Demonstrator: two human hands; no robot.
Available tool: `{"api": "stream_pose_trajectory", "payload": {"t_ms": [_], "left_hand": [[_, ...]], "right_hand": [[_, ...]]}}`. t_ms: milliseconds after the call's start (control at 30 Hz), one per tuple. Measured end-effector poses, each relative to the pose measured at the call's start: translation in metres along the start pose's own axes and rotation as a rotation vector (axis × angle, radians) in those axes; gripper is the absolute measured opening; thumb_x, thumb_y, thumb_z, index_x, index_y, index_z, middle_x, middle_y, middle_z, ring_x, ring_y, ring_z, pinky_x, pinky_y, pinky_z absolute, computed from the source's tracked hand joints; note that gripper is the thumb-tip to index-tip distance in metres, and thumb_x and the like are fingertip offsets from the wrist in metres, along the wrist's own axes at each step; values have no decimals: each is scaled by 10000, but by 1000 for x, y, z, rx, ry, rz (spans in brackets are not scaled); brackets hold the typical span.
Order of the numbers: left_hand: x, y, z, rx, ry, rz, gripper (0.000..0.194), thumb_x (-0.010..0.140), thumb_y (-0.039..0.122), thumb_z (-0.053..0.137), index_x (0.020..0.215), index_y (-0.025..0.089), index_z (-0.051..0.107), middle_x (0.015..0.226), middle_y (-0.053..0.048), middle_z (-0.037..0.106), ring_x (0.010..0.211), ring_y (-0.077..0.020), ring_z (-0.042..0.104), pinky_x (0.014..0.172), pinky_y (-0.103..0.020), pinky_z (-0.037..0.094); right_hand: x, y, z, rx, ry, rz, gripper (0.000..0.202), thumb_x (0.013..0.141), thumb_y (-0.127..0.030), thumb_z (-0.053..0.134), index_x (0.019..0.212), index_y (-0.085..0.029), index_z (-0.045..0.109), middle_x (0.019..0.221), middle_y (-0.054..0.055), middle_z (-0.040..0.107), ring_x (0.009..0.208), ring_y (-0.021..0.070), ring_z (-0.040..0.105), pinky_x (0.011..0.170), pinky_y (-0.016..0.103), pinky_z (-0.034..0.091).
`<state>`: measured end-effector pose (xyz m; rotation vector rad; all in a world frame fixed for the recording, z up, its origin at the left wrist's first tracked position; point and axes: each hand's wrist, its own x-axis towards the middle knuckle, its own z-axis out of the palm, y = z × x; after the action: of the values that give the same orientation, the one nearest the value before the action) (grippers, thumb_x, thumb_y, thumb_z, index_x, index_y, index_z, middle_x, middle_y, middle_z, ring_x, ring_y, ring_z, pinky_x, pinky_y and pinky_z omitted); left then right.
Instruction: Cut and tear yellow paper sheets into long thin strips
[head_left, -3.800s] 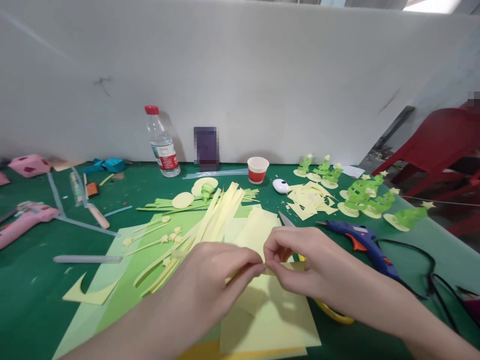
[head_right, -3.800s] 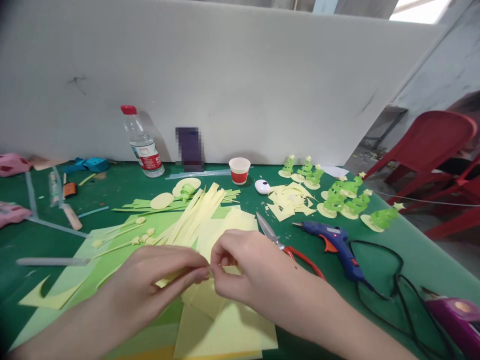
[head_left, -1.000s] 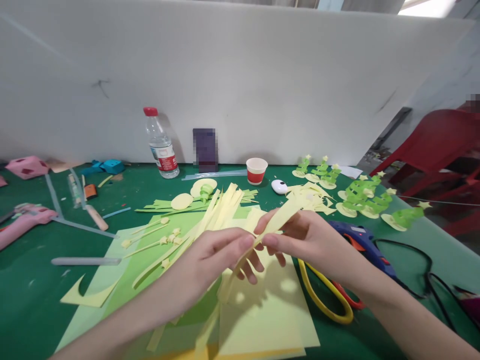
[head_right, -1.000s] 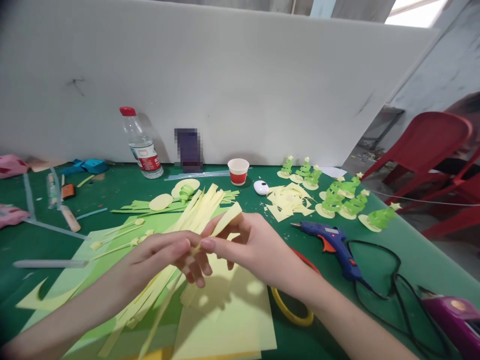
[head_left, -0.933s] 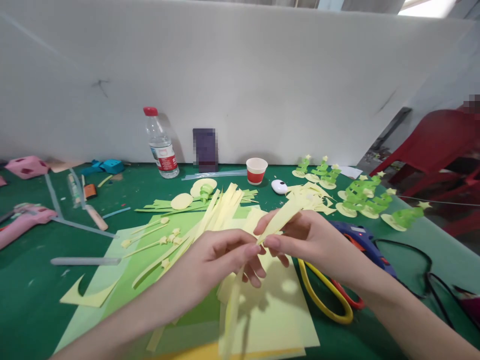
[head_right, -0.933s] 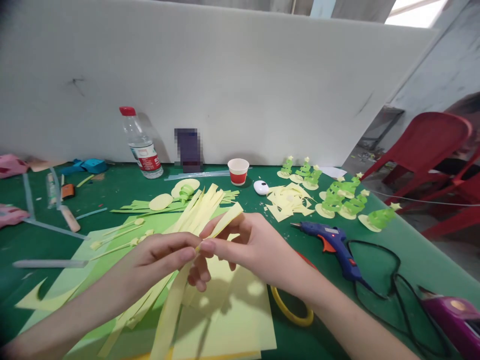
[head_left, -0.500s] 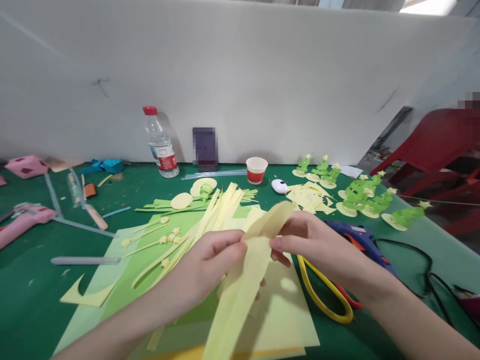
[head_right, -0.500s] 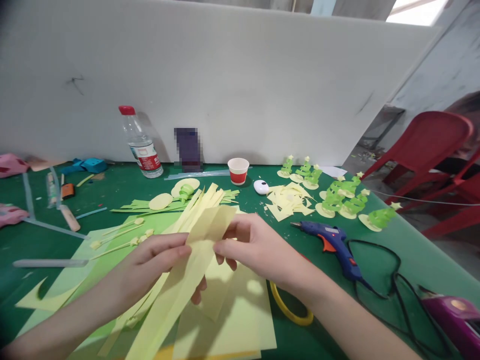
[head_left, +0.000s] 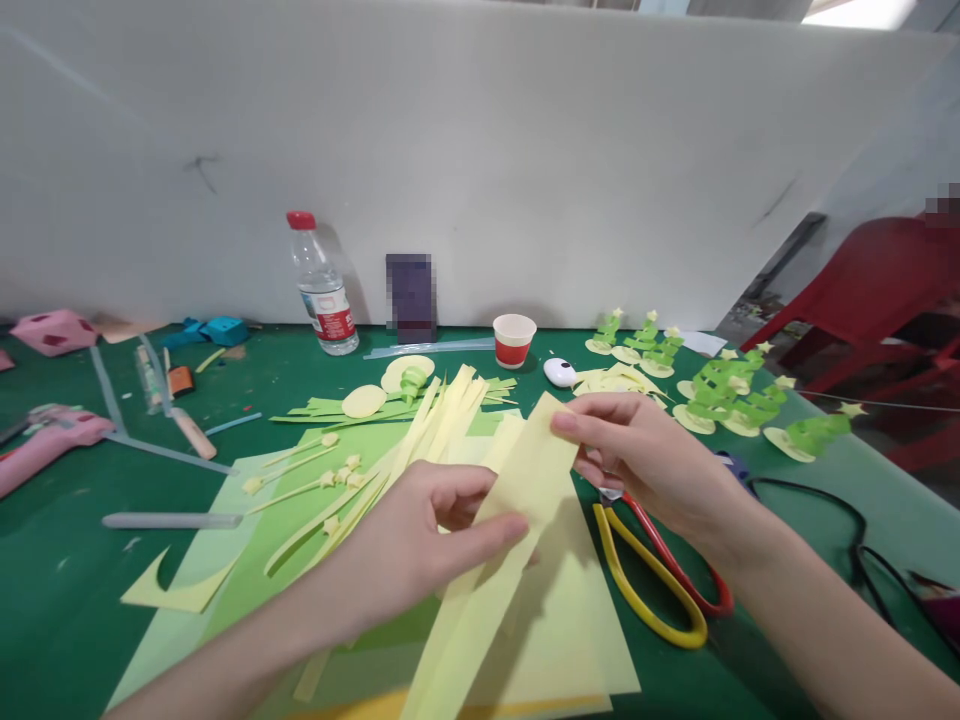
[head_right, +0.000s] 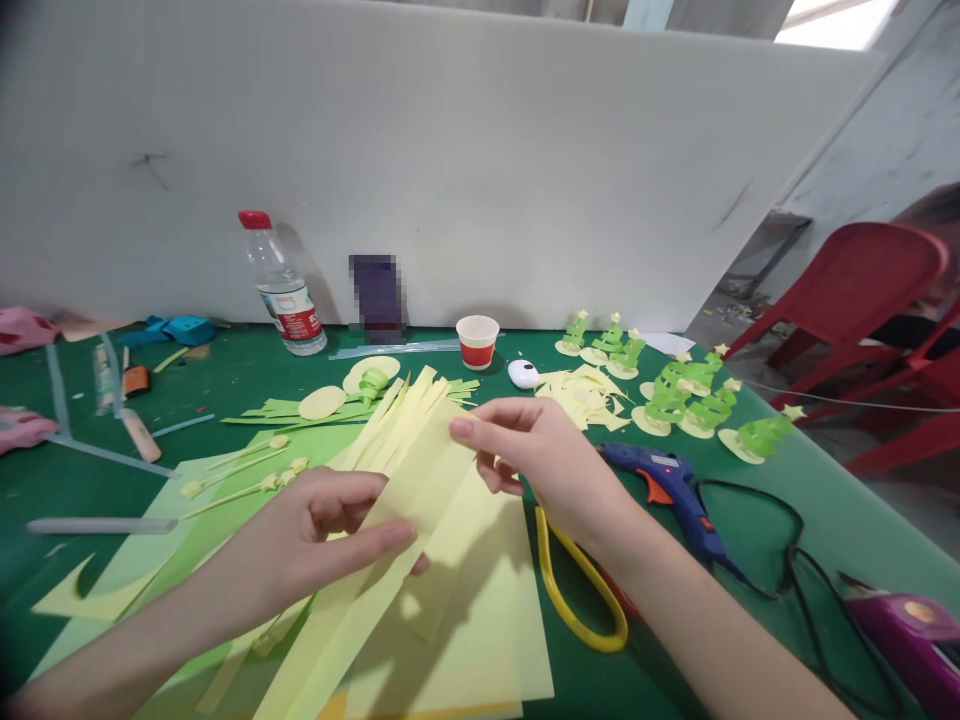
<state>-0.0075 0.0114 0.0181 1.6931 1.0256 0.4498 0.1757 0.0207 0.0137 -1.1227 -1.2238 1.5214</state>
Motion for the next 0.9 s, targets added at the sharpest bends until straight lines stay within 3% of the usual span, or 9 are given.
{"api": "stream_pose_trajectory", "payload": {"t_ms": [100,233,300,400,500,567,733,800,900], "left_hand": [[0,0,-1,-49,-53,47,105,794,243,508,762,179,585,741,27,603,720,-137,577,621,-213,404],[0,-2,-1,1,-114,78,213,827,250,472,825,180,673,783,2,682,714,-145,600,636,-211,428],[-2,-4,-1,79,-152,127,239,830,283,492,805,178,705,644,15,643,574,-112,544,542,-188,391],[-7,-8,-1,221,-280,212,319,810,341,543,590,159,684,420,64,366,408,-70,333,416,-197,267],[-13,-10,-4,387,-370,243,493,728,408,618,346,158,434,414,69,254,395,-65,254,375,-223,199],[-15,-10,-7,464,-185,244,495,716,456,602,375,169,387,426,60,322,416,-75,307,389,-217,234],[-13,-6,-12,486,624,418,185,849,338,428,738,203,486,734,21,536,682,-130,522,612,-216,423],[-13,-6,-9,607,681,560,141,845,284,467,962,208,494,973,-17,548,919,-159,528,786,-243,437],[-14,-9,-3,779,599,719,291,880,245,443,1166,189,439,1188,-69,508,1126,-175,454,954,-290,371]], "right_hand": [[0,3,2,-64,-76,3,146,659,-230,697,571,-148,615,409,-48,476,387,39,374,369,159,231],[2,2,-1,-25,-52,15,145,631,-243,723,567,-155,627,413,-49,472,376,30,382,355,146,236],[5,-2,-11,39,54,-24,172,594,-269,748,557,-147,633,425,-52,455,353,20,356,329,144,216],[10,-10,-33,99,228,-123,215,554,-290,771,517,-142,620,451,-47,446,348,11,329,296,139,198],[13,-15,-49,120,315,-183,238,558,-295,772,486,-153,595,445,-56,417,341,5,313,274,130,193],[11,-16,-48,112,358,-211,204,566,-291,771,522,-161,621,464,-50,447,338,9,349,265,126,220],[-3,-15,-15,58,323,-216,130,614,-275,742,586,-169,671,554,-3,575,414,65,518,303,136,382],[-11,-13,1,37,203,-186,119,667,-281,706,614,-178,682,613,12,619,495,86,575,375,139,452],[-22,-8,19,-8,3,-158,121,747,-285,644,670,-208,697,654,-7,642,596,78,596,541,134,508]]}}
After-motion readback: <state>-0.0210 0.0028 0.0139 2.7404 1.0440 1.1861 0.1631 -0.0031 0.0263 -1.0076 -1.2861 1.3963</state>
